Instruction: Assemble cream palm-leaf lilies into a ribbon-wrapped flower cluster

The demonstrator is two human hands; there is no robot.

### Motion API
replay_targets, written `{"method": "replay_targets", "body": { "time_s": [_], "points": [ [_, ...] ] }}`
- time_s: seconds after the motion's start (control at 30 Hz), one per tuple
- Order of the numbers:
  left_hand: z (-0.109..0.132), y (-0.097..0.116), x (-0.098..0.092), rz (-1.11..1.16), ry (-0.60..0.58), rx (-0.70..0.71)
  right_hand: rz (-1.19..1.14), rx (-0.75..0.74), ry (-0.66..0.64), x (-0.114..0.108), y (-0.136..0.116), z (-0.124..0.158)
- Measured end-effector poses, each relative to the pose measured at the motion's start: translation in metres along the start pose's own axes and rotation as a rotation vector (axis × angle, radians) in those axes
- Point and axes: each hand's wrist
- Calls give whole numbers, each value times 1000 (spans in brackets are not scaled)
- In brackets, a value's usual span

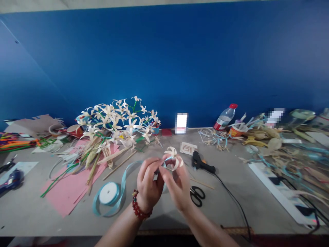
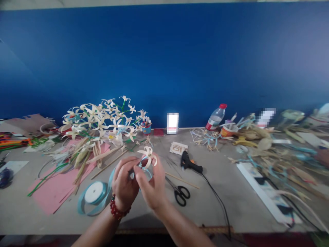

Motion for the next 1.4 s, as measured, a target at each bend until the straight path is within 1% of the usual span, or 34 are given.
{"method": "replay_targets", "body": {
  "time_s": [0.13, 0.23, 0.37, 0.5, 0.57, 0.7, 0.8, 0.93, 1.03, 1.17, 1.3, 1.4],
  "points": [
    [-2, 2, 2, 0, 23, 2, -8, -9, -1, -1, 2, -1],
    [-4, 5, -2, 64, -21, -44, -10, 3, -8, -2, 2, -2],
    [-5, 8, -10, 311, -94, -190, -16, 3, -39, -5, 0, -4],
    [-8, 8, -12, 512, -45, -362, 29, 10, -65, -10, -2, -8],
    [-9, 8, -11, 564, -22, -437, 64, -1, -78, -12, -3, -9],
    [-12, 7, -10, 662, -82, -565, 123, -24, -116, -16, -6, -12],
    [-10, 7, -9, 763, -93, -640, 125, -21, -121, -18, -7, -13],
    [-10, 7, -7, 834, -73, -724, 91, -10, -104, -19, -4, -11],
    [-11, 7, -6, 905, -82, -783, 49, 11, -109, -19, -2, -11],
    [-15, 7, -7, 987, -101, -858, -49, 89, -140, -19, -5, -13],
    [-20, 5, -10, 1070, -129, -927, -139, 122, -141, -19, -10, -15],
    [-24, 3, -12, 1114, -139, -962, -196, 178, -165, -19, -12, -15]
  ]
}}
Point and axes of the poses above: each hand's wrist, its own z-axis away from the middle knuckle, its own x-axis out of the palm, y = z × x, and after that the axes turned 1 degree about -y, right-handed
